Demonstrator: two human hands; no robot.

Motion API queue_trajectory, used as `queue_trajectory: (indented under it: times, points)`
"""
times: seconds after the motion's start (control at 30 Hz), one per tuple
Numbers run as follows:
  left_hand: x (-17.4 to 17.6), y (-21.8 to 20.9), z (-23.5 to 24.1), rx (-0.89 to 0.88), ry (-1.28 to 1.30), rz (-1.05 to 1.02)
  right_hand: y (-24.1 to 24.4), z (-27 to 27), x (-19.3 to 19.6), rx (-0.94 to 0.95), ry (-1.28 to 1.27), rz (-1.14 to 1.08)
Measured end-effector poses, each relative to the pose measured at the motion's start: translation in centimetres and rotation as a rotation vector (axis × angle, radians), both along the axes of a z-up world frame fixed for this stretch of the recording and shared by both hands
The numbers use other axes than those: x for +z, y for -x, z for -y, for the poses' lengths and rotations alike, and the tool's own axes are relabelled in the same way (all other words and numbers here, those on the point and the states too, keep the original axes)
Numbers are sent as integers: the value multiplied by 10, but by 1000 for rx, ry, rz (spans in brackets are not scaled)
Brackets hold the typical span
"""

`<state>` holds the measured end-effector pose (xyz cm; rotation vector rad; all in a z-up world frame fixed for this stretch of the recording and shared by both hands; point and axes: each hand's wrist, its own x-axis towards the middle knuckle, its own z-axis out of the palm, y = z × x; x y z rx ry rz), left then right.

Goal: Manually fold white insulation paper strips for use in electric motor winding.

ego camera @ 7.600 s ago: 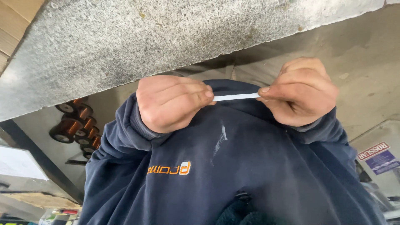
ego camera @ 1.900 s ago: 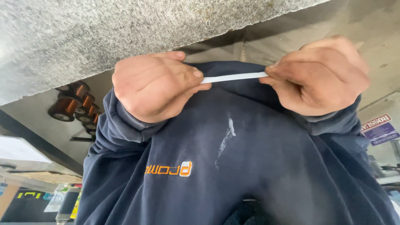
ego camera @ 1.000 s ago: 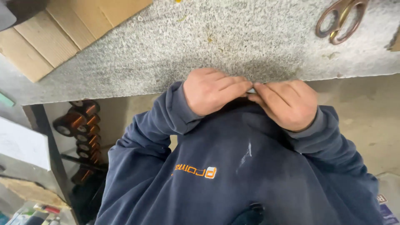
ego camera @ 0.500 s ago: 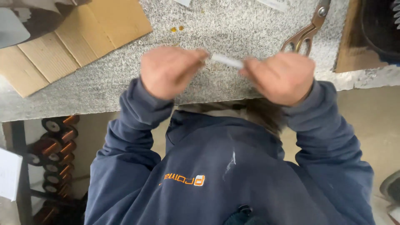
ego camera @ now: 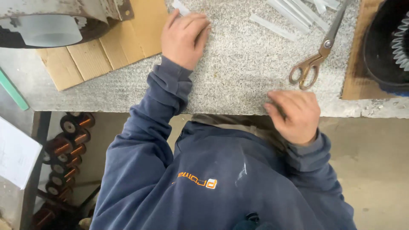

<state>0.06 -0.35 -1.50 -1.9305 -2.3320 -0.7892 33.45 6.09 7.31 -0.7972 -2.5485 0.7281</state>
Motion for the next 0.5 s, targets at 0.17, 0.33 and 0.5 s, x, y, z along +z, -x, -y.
queue_trajectory:
  times: [0.17, 0.33, 0.5]
  points:
    - [39, -66, 15, -76, -121, 566, -15, 15, -18, -88, 30, -119]
    - [21, -141, 25, -25, -124, 1549, 5, -1, -14, -107, -136, -238]
    - [45, -158, 24, -60, -193, 1944, 5, -10, -12, -81, -211, -270]
